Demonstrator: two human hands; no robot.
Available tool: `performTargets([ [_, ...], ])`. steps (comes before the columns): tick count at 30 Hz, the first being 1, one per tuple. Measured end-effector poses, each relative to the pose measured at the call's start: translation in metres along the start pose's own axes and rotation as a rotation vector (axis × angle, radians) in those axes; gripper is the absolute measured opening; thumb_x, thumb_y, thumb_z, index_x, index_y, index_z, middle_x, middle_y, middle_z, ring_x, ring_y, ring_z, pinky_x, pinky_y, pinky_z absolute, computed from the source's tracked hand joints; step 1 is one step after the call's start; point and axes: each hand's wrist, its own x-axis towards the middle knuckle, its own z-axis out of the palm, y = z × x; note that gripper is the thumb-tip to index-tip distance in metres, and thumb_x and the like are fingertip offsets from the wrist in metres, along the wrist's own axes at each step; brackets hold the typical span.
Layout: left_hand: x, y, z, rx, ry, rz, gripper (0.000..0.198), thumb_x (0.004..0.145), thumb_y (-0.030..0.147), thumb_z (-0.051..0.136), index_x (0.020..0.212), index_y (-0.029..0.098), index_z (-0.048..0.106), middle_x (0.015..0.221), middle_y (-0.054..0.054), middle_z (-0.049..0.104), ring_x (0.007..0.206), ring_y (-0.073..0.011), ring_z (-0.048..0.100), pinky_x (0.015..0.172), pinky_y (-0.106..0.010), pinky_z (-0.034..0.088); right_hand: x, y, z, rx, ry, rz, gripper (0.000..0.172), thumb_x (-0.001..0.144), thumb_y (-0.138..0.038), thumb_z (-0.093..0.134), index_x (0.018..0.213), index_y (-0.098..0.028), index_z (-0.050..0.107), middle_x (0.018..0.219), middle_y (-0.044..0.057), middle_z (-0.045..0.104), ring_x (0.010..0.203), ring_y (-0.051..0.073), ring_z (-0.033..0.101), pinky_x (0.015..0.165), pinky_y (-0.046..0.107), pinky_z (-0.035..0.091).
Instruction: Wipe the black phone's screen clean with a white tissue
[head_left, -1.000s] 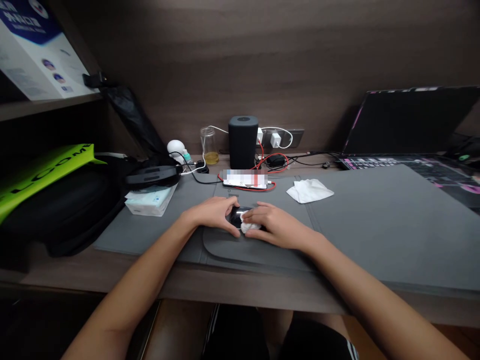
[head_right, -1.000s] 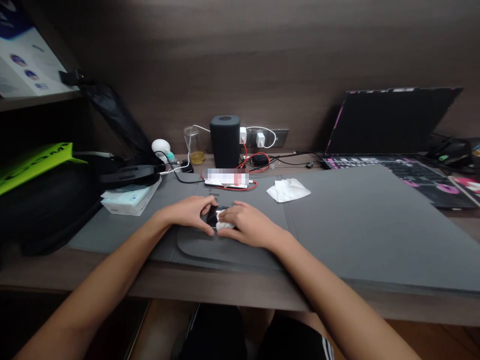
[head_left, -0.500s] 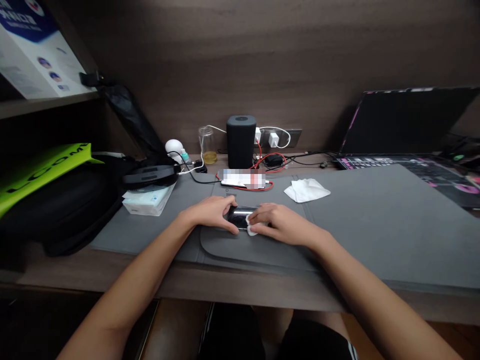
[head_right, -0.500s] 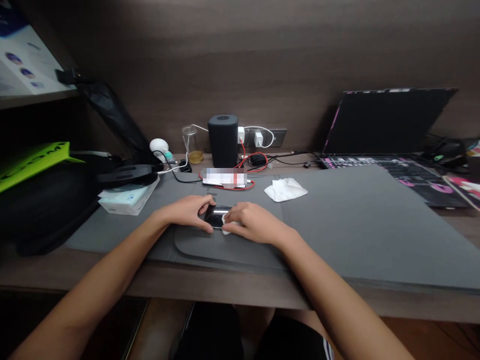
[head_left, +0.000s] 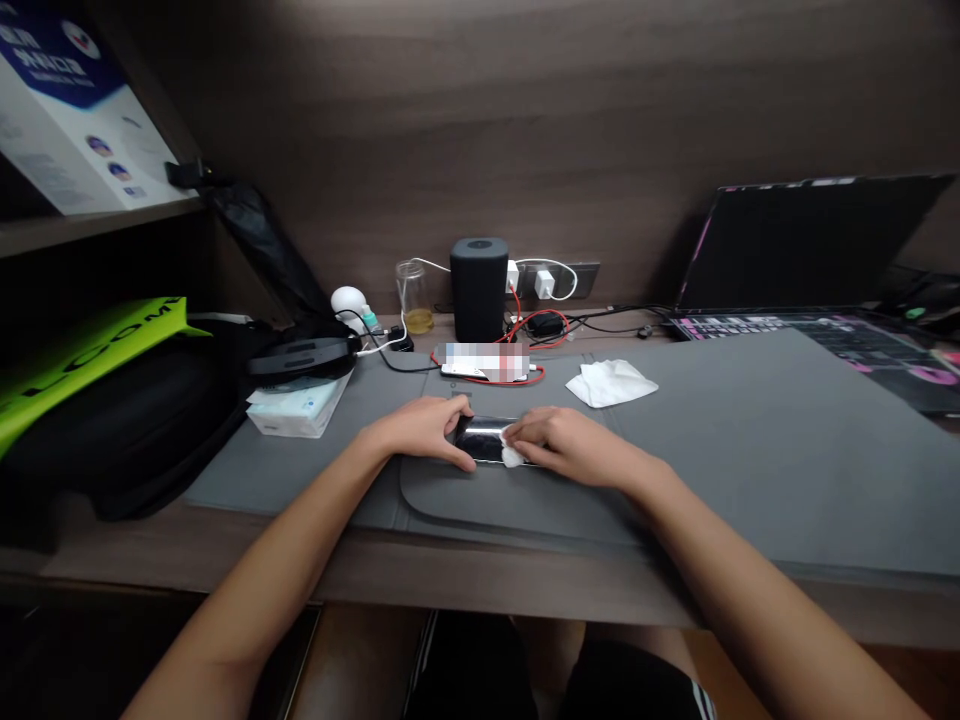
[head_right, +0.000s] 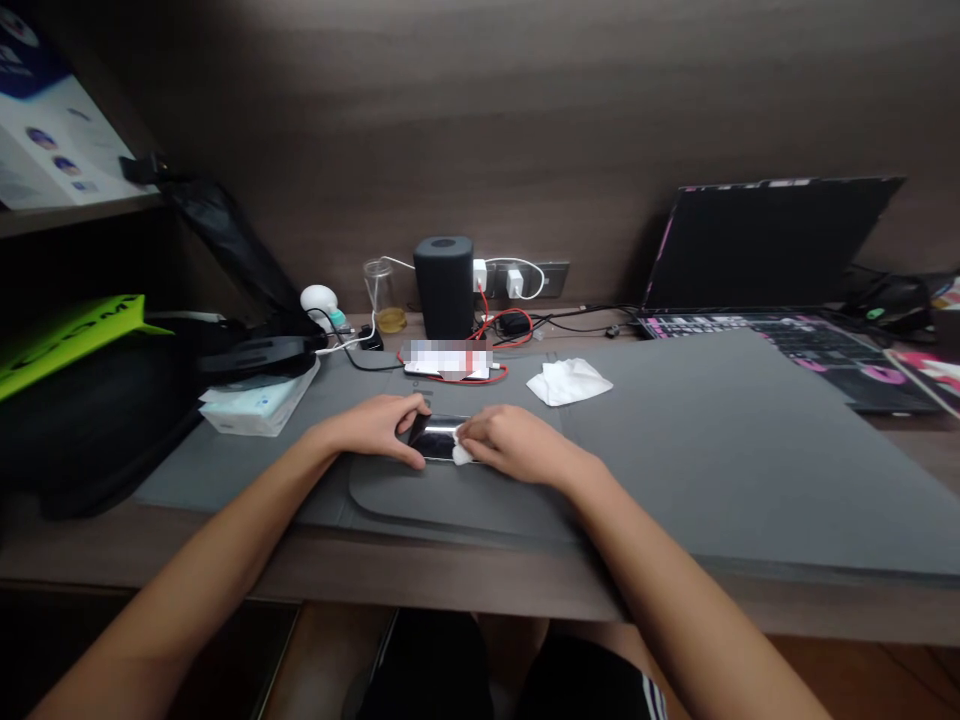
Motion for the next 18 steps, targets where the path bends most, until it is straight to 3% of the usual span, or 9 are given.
performTargets([
  [4, 0.000, 0.001, 0.000, 0.009, 0.013, -0.003, 0.075, 0.062, 0.072, 0.076, 0.113, 0.023, 0.053, 0.083, 0.002, 0.059, 0.077, -0.0200, 0.057, 0.063, -0.026, 0.035, 0.001, 0.002, -0.002, -0.003, -0.015, -0.023, 0.032, 0.100, -0.026, 0.045, 0.094, -0.017, 0.075, 0.102, 0.010, 0.076, 0.093, 0.021, 0.067, 0.089, 0.035, 0.048],
  [10, 0.000, 0.000, -0.001, 0.000, -0.001, -0.004, 0.076, 0.062, 0.073, 0.075, 0.114, 0.023, 0.053, 0.086, 0.001, 0.059, 0.076, -0.0197, 0.057, 0.063, -0.027, 0.034, -0.021, 0.016, -0.023, 0.056, -0.092, 0.097, 0.034, 0.097, -0.027, 0.047, 0.079, -0.017, 0.074, 0.097, 0.007, 0.076, 0.077, 0.017, 0.068, 0.075, 0.029, 0.050],
  [15, 0.000, -0.001, 0.000, 0.013, 0.002, -0.010, 0.077, 0.061, 0.074, 0.075, 0.115, 0.023, 0.053, 0.085, 0.001, 0.059, 0.077, -0.0199, 0.057, 0.063, -0.027, 0.034, -0.007, 0.003, -0.009, 0.036, -0.031, 0.019, 0.031, 0.096, -0.023, 0.045, 0.085, -0.019, 0.074, 0.106, 0.008, 0.076, 0.092, 0.020, 0.069, 0.085, 0.032, 0.050],
  [18, 0.000, 0.000, 0.000, 0.010, -0.004, -0.013, 0.077, 0.061, 0.074, 0.075, 0.115, 0.023, 0.053, 0.085, 0.001, 0.059, 0.078, -0.0202, 0.057, 0.063, -0.027, 0.034, -0.006, 0.006, -0.008, 0.023, -0.039, 0.029, 0.029, 0.093, -0.022, 0.047, 0.082, -0.018, 0.074, 0.098, 0.008, 0.076, 0.085, 0.019, 0.069, 0.081, 0.031, 0.049],
])
